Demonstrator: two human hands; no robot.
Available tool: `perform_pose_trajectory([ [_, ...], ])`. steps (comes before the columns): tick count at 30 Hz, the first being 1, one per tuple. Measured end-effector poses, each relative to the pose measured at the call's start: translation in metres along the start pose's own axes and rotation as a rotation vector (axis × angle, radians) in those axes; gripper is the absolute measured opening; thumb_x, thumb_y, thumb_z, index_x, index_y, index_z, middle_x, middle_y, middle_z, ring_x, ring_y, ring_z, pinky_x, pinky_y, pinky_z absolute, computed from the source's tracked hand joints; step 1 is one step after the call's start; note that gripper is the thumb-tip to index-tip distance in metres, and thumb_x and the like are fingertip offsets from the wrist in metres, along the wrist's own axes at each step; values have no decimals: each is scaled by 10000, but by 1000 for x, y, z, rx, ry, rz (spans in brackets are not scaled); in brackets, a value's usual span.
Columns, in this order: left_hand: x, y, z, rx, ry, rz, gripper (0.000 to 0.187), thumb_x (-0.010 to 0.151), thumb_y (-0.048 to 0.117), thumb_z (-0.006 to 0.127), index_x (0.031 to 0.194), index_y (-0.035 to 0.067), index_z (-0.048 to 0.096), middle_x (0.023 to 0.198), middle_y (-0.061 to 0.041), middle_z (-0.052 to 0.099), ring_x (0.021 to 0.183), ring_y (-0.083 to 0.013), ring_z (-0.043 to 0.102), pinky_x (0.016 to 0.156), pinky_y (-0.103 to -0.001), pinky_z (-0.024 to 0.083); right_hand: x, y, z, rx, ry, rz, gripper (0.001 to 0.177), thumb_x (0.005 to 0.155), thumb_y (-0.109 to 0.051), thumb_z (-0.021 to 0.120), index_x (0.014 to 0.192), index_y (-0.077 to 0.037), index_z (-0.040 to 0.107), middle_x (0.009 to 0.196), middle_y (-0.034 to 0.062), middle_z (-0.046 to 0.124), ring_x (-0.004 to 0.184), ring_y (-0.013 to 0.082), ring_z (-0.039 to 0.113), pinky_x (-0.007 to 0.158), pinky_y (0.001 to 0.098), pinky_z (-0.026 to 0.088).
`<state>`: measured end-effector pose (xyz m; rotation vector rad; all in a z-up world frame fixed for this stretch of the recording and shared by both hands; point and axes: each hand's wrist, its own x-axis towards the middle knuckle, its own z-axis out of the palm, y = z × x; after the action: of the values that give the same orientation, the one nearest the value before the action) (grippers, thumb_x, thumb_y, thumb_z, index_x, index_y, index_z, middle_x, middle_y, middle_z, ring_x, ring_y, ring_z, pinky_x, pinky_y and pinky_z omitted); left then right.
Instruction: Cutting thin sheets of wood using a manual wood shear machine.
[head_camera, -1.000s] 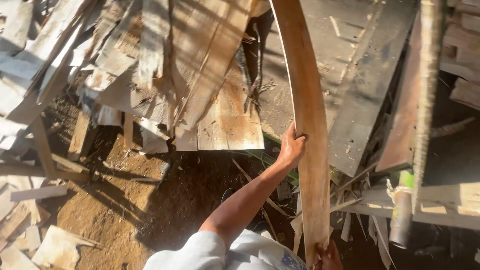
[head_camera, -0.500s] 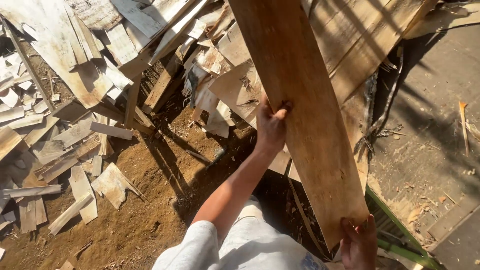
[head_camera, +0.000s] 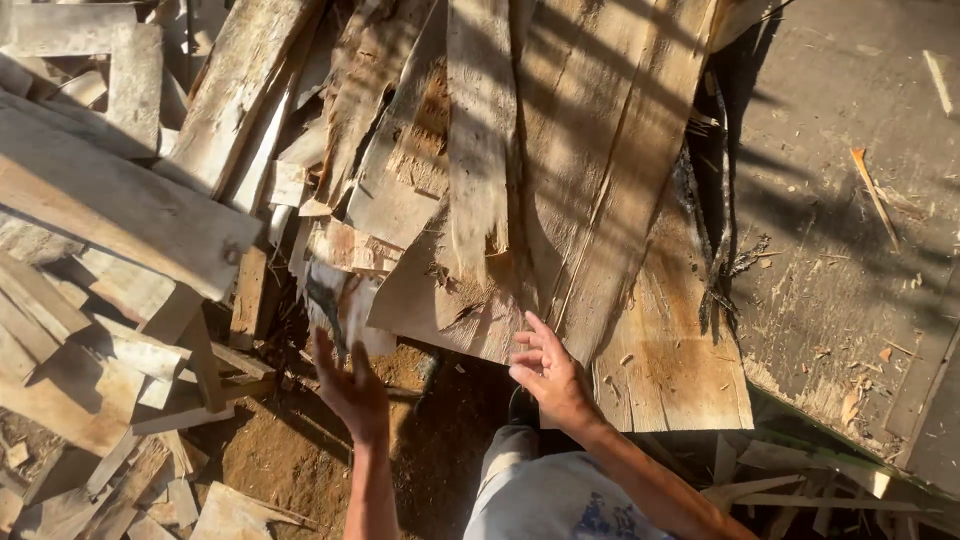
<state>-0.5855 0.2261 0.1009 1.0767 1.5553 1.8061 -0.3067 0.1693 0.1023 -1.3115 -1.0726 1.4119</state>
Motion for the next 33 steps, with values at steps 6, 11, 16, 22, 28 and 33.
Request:
perform_pose_trajectory([
  [6,-48,-41,110,705,-531,381,750,1010,341,601,1584,-12,271,1592,-249,413,1501,-452,361,1253,-596,273,-37,120,-84,-24,375,239,745,877,-61,714,1554,-34,403,1350,210,593,1089,251,591,958,370,554],
  [11,-2,-110,198,1009,-596,490,1019,895,569,677,1575,50,123,1599,-283,273,1467,-491,259,1195,-615,190,-33,137,-97,-66,390,81,689,867,-53,691,1497,25,421,1550,198,478,1444,289,437,1179,390,337],
  [16,17,-80,227,1067,-632,328,1148,842,563,771,1603,41,88,1603,-290,253,1432,-453,361,1167,-579,271,-49,112,-114,-29,339,230,675,883,-79,700,1496,3,431,1551,150,455,1418,237,443,1144,365,379],
  [22,54,-110,239,1099,-600,146,1068,779,159,787,1627,19,154,1556,-205,415,1150,-289,604,935,-385,547,-66,143,-137,92,396,320,669,863,-23,671,1488,31,439,1318,184,651,1170,245,627,1005,365,508],
  [28,101,-92,256,166,-692,-331,684,919,77,705,1556,83,457,1173,-122,752,766,-167,700,631,-248,596,-66,120,-142,101,391,330,462,874,1,642,1333,52,623,1156,149,725,1034,206,666,902,360,548],
  [33,73,-17,268,-489,-924,-545,495,948,-2,722,1422,-71,596,1065,-192,727,747,-189,660,558,-289,546,-62,93,-155,130,370,297,532,832,13,617,1357,-74,604,1141,107,743,965,225,702,930,361,597],
])
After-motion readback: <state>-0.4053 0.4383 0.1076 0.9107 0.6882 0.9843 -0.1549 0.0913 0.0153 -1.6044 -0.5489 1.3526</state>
